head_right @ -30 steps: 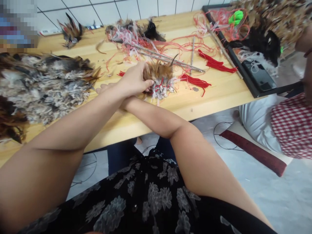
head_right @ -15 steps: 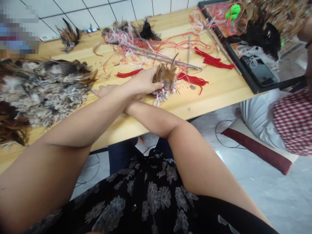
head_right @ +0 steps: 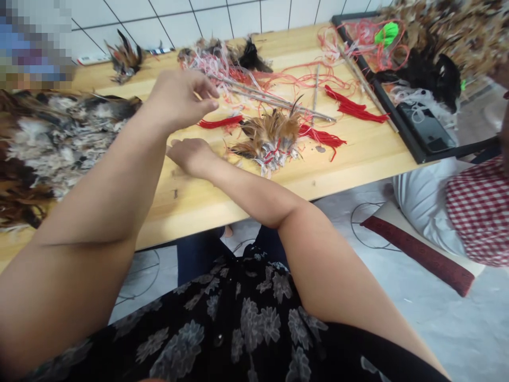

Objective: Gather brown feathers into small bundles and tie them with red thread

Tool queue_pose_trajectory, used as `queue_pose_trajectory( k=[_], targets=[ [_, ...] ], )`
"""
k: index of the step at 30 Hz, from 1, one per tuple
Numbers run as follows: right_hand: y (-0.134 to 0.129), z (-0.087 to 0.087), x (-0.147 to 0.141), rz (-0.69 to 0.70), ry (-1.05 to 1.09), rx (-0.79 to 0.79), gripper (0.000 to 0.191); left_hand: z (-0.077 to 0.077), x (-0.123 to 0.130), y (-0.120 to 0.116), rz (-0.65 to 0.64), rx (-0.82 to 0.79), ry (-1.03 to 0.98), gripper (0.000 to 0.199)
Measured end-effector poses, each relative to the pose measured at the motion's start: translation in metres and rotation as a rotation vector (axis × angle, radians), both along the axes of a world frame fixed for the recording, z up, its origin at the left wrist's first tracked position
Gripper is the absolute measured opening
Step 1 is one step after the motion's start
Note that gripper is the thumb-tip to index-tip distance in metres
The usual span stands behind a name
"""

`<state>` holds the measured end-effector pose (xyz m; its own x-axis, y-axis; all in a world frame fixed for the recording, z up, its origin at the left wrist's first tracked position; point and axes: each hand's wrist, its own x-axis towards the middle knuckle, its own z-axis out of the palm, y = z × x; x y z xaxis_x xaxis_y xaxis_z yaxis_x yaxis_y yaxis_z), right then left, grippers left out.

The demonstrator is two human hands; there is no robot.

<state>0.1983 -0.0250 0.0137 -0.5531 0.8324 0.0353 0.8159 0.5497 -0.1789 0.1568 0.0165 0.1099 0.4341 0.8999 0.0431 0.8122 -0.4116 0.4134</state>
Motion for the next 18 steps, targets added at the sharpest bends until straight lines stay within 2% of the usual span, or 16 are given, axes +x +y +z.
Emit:
queue_pose_trajectory(
  k=[2, 4, 6, 8, 11, 14, 16, 18],
  targets=[
    [-0.002, 0.008, 0.004, 0.031, -0.013, -0.012, 0.055, -0.012, -0.016, 0.016, 0.096, -0.005, 0.002, 0.012],
    [-0.003, 0.015, 0.009, 0.025, -0.018, -0.056, 0.056, -0.023, -0.032, 0.027, 0.123, -0.023, -0.009, 0.009],
    [-0.004, 0.020, 0.013, 0.003, -0.027, -0.071, 0.056, -0.026, -0.048, 0.029, 0.154, -0.002, -0.041, 0.011],
    [-0.004, 0.021, 0.017, -0.024, -0.025, -0.044, 0.057, -0.020, -0.066, 0.025, 0.199, 0.055, -0.068, 0.014],
    [0.001, 0.017, 0.020, -0.070, -0.019, -0.010, 0.054, -0.002, -0.097, 0.009, 0.298, 0.126, -0.049, 0.023],
    [0.008, 0.010, 0.020, -0.148, -0.042, 0.005, 0.052, 0.010, -0.131, -0.006, 0.417, 0.127, 0.003, 0.025],
    [0.012, 0.006, 0.020, -0.188, -0.035, 0.006, 0.050, 0.008, -0.154, -0.012, 0.436, 0.088, 0.032, 0.019],
    [0.014, 0.004, 0.021, -0.213, -0.022, 0.001, 0.051, -0.002, -0.174, -0.013, 0.414, 0.024, 0.051, 0.013]
  ],
)
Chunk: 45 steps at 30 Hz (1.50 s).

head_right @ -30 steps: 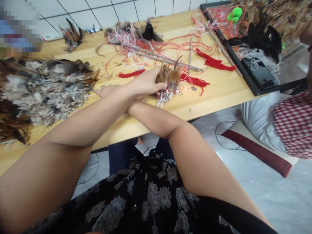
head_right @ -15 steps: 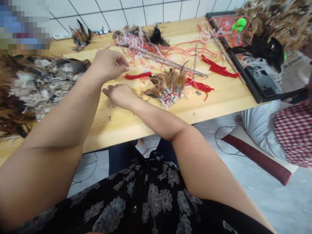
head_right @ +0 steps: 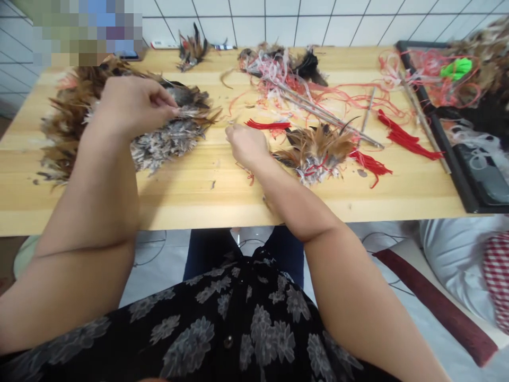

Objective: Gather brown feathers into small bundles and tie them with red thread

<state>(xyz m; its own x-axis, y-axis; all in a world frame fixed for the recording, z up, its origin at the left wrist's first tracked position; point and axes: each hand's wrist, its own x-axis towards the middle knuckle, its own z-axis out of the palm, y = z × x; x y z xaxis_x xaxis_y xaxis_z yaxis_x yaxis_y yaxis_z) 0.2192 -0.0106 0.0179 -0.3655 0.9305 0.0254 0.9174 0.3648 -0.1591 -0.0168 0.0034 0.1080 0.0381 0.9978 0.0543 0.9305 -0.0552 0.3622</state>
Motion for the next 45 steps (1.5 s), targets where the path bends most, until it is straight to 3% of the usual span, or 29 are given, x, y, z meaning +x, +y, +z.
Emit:
queue_pose_trajectory(
  k=[5, 10, 14, 18, 22, 25, 29, 34, 39, 42, 45],
  targets=[
    [0.001, 0.002, 0.003, -0.059, -0.021, 0.000, 0.052, -0.029, -0.014, 0.013, -0.033, 0.021, -0.046, 0.029],
    [0.001, 0.004, 0.005, -0.101, -0.017, -0.008, 0.051, -0.042, 0.017, 0.026, -0.129, -0.054, -0.097, 0.038],
    [0.000, 0.004, 0.007, -0.110, -0.004, -0.010, 0.050, -0.050, 0.034, 0.031, -0.111, -0.056, -0.069, 0.063],
    [-0.001, 0.005, 0.006, -0.092, -0.005, -0.016, 0.051, -0.039, 0.025, 0.026, -0.085, 0.014, -0.055, 0.077],
    [-0.001, 0.005, 0.005, -0.076, 0.002, -0.023, 0.052, -0.011, 0.000, 0.012, 0.045, 0.090, 0.093, 0.057],
    [0.000, 0.004, 0.004, -0.070, 0.002, -0.020, 0.052, -0.001, -0.016, 0.004, 0.079, 0.085, 0.184, 0.043],
    [-0.001, 0.003, 0.004, -0.082, -0.003, -0.005, 0.051, -0.015, -0.023, 0.004, 0.025, 0.088, 0.083, 0.036],
    [-0.003, 0.007, 0.004, -0.107, -0.008, -0.008, 0.052, -0.035, -0.013, 0.015, -0.020, 0.047, -0.091, 0.059],
    [-0.002, 0.010, 0.004, -0.142, 0.033, -0.016, 0.050, -0.036, 0.005, 0.027, -0.106, -0.043, -0.068, 0.088],
    [-0.001, 0.010, 0.005, -0.145, 0.059, -0.021, 0.049, -0.036, 0.013, 0.032, -0.076, -0.090, 0.037, 0.108],
    [0.000, 0.010, 0.005, -0.147, 0.078, -0.034, 0.050, -0.037, 0.012, 0.031, -0.065, -0.121, 0.007, 0.105]
  ],
)
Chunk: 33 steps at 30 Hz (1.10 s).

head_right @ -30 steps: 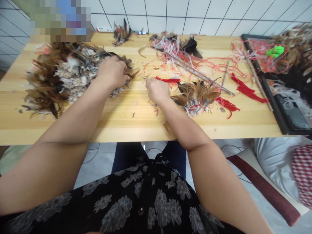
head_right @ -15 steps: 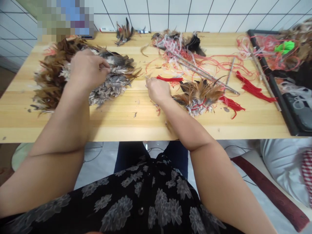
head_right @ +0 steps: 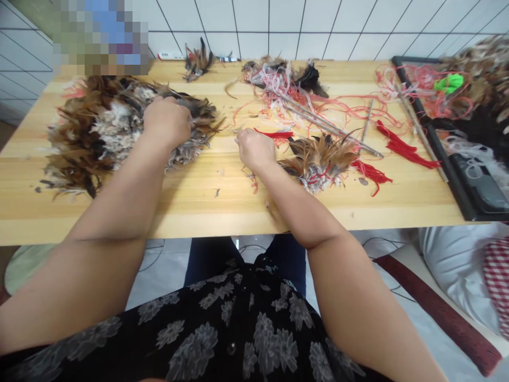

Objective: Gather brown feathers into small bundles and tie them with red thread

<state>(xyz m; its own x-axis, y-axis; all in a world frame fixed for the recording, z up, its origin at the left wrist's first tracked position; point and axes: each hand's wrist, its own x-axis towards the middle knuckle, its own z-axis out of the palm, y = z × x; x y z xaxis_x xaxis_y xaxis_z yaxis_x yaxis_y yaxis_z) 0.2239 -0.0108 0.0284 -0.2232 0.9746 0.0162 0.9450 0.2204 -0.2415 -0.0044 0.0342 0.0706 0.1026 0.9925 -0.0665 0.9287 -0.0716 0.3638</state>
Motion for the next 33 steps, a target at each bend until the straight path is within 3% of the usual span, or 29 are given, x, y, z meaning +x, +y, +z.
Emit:
queue_pose_trajectory(
  k=[8, 12, 16, 22, 29, 33],
  targets=[
    [0.003, -0.004, 0.001, -0.038, 0.145, 0.019, 0.048, -0.006, -0.011, -0.006, 0.031, 0.227, -0.392, 0.044],
    [0.015, -0.030, 0.003, 0.022, 0.381, 0.075, 0.044, -0.029, 0.007, 0.002, 0.025, 0.115, -1.052, 0.052],
    [0.025, -0.058, -0.001, 0.115, 0.642, 0.108, 0.055, -0.049, 0.033, 0.002, -0.032, -0.092, -1.363, 0.056],
    [0.034, -0.070, 0.000, 0.131, 0.892, 0.106, 0.066, -0.052, 0.054, -0.013, -0.015, -0.156, -1.371, 0.047],
    [0.040, -0.072, 0.004, 0.041, 0.911, 0.089, 0.035, -0.042, 0.047, -0.013, -0.041, -0.228, -1.152, 0.047],
    [0.035, -0.070, 0.000, 0.069, 0.820, 0.063, 0.028, -0.039, 0.045, -0.011, -0.016, -0.250, -1.039, 0.056]
  ],
)
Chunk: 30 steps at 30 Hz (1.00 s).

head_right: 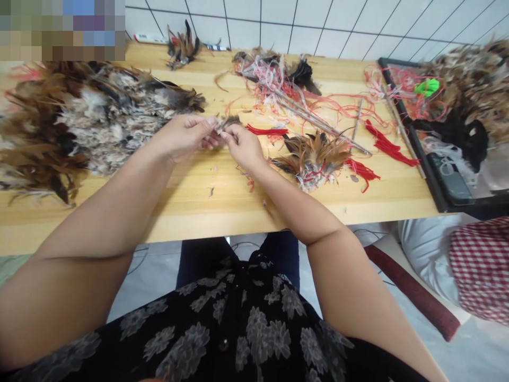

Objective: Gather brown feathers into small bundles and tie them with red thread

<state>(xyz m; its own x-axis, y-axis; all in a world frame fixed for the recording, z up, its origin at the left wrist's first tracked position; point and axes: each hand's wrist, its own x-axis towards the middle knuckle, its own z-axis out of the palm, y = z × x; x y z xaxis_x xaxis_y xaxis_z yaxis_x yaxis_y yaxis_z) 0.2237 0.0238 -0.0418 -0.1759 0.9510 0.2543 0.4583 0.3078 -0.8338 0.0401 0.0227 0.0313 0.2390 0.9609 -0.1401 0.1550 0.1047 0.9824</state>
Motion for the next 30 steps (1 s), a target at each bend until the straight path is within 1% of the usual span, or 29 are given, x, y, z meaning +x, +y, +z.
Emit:
queue_pose_trajectory(
  k=[2, 5, 7, 9, 12, 16, 19, 22, 26, 30],
  targets=[
    [-0.005, 0.003, -0.001, 0.034, -0.084, 0.021, 0.028, -0.001, -0.002, 0.001, -0.022, 0.004, 0.041, 0.057],
    [-0.011, 0.007, -0.001, 0.049, -0.212, 0.048, 0.029, -0.003, -0.006, 0.002, -0.072, 0.000, 0.071, 0.046],
    [-0.012, 0.010, -0.001, 0.033, -0.262, 0.038, 0.030, -0.005, -0.010, 0.004, -0.071, -0.012, 0.082, 0.039],
    [-0.011, 0.011, 0.000, 0.006, -0.279, 0.006, 0.029, -0.005, -0.011, 0.004, -0.044, -0.031, 0.084, 0.038],
    [-0.004, 0.006, 0.004, -0.050, -0.250, -0.012, 0.026, -0.003, -0.011, 0.005, 0.034, -0.054, 0.068, 0.042],
    [0.010, -0.009, 0.014, -0.136, -0.207, 0.092, 0.022, -0.001, -0.011, 0.008, 0.180, -0.042, -0.034, 0.047],
    [0.015, -0.015, 0.017, -0.150, -0.190, 0.118, 0.027, -0.002, -0.011, 0.010, 0.199, -0.020, -0.139, 0.046],
    [0.011, -0.012, 0.014, -0.112, -0.150, 0.100, 0.033, -0.003, -0.008, 0.008, 0.166, -0.015, -0.212, 0.045],
    [0.000, -0.001, 0.006, -0.075, -0.079, 0.064, 0.039, -0.009, -0.002, 0.006, 0.122, 0.011, -0.256, 0.044],
    [-0.007, 0.006, 0.004, -0.069, -0.021, 0.038, 0.040, -0.020, 0.000, 0.011, 0.146, 0.048, -0.265, 0.039]
  ],
)
